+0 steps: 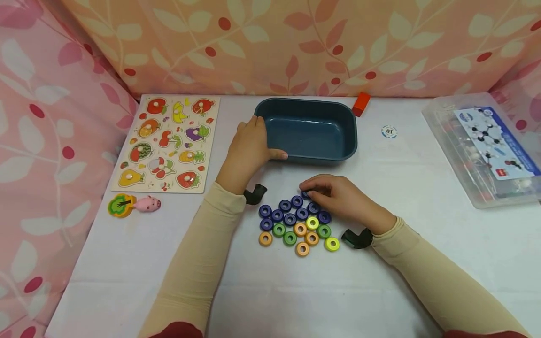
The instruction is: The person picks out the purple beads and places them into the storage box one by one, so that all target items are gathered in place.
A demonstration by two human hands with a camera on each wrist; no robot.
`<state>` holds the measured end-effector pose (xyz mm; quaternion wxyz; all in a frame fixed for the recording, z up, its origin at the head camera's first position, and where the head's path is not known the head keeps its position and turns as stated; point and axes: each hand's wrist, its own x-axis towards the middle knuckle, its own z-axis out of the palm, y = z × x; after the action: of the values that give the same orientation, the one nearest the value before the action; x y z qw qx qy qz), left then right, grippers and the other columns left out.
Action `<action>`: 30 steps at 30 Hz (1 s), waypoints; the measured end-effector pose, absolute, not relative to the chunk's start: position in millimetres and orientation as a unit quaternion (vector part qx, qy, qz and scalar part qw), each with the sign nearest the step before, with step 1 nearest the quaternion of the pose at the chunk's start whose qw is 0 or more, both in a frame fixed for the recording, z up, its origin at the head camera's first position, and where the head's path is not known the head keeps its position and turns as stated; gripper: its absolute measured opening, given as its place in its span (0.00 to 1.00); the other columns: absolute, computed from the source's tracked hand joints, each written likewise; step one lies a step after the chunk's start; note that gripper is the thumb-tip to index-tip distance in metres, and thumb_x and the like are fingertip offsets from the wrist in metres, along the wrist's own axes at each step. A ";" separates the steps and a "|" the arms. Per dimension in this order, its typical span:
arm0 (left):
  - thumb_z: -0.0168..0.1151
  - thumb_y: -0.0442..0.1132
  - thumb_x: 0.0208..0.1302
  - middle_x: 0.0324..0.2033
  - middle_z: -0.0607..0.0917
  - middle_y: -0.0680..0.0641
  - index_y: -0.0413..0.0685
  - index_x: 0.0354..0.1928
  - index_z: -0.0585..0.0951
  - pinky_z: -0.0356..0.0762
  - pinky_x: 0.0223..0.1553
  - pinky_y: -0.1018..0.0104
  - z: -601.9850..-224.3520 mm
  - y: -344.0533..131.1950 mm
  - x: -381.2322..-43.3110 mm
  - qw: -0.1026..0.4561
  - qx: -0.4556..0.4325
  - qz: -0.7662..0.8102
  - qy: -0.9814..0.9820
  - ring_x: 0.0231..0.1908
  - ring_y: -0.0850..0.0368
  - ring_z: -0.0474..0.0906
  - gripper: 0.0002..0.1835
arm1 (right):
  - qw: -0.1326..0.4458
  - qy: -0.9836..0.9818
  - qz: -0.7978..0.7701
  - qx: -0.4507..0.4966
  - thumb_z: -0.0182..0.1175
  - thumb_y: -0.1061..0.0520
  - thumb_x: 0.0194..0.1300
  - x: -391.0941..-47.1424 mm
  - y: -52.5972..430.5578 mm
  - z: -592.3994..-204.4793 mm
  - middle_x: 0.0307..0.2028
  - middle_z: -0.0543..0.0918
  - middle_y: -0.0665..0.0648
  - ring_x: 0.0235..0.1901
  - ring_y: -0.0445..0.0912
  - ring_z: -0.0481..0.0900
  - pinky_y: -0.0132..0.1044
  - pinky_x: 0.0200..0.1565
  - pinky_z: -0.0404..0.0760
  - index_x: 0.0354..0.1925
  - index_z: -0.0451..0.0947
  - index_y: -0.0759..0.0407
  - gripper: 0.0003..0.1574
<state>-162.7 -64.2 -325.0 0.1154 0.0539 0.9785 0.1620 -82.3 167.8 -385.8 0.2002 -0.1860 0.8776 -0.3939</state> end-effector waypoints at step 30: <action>0.75 0.67 0.45 0.76 0.60 0.37 0.34 0.76 0.55 0.66 0.68 0.53 -334.0 -66.3 -158.1 0.073 0.040 0.208 0.975 0.66 0.39 0.63 0.66 | 0.364 0.767 -0.528 -0.011 0.49 0.57 0.78 -247.2 106.2 -322.8 0.72 0.66 0.58 0.68 0.50 0.72 0.39 0.68 0.68 0.74 0.63 0.58 0.30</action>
<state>-158.1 -66.3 -334.0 0.0726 0.0402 0.9747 0.2077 -247.2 106.2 -322.8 0.3638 -0.0106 0.7671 -0.5283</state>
